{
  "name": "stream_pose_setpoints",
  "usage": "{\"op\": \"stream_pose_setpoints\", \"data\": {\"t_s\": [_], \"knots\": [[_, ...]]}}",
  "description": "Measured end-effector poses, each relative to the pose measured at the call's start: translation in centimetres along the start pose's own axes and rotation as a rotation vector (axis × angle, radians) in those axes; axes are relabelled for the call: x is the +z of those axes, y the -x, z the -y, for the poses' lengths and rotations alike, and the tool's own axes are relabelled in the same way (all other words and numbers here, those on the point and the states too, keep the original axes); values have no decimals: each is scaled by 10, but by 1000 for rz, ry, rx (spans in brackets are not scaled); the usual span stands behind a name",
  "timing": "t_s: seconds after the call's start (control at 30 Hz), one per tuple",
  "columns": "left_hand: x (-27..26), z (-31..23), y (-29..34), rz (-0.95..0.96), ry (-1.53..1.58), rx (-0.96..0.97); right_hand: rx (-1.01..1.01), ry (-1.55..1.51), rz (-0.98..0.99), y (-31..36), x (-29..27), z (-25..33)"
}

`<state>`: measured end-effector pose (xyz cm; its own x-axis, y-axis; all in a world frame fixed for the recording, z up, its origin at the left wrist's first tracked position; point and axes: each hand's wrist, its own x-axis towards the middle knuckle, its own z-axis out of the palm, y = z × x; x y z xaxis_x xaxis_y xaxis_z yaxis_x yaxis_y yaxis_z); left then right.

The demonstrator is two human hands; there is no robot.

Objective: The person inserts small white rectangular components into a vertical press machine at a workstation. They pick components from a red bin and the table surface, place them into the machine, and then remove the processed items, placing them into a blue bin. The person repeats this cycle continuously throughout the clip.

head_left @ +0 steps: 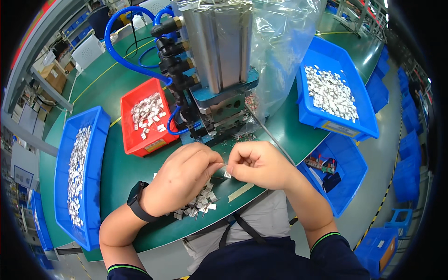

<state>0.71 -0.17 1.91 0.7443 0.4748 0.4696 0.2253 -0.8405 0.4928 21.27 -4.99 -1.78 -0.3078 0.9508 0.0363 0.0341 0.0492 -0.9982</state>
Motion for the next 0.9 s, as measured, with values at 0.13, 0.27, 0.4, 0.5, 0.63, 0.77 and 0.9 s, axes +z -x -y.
{"op": "stream_pose_setpoints", "data": {"t_s": [0.13, 0.27, 0.4, 0.5, 0.63, 0.77, 0.9], "knots": [[-12, -4, 5, 98, 150, -248, 23, -28, -63, 4, 3, 10], [-21, -1, 8, 203, -31, -201, 140, -234, -321, -8, -2, 18], [-10, -9, 19, 329, -262, -158, 127, -265, -436, -23, 0, 5], [-7, -9, 22, 358, -350, -206, 77, -259, -538, -29, 5, 0], [-5, -4, 22, 361, -367, -219, -22, -238, -612, -34, 12, -8], [-1, -3, 23, 330, -329, -235, -3, -226, -639, -35, 15, -7], [2, 2, 25, 327, -279, -230, -4, -237, -645, -35, 16, -7]]}}
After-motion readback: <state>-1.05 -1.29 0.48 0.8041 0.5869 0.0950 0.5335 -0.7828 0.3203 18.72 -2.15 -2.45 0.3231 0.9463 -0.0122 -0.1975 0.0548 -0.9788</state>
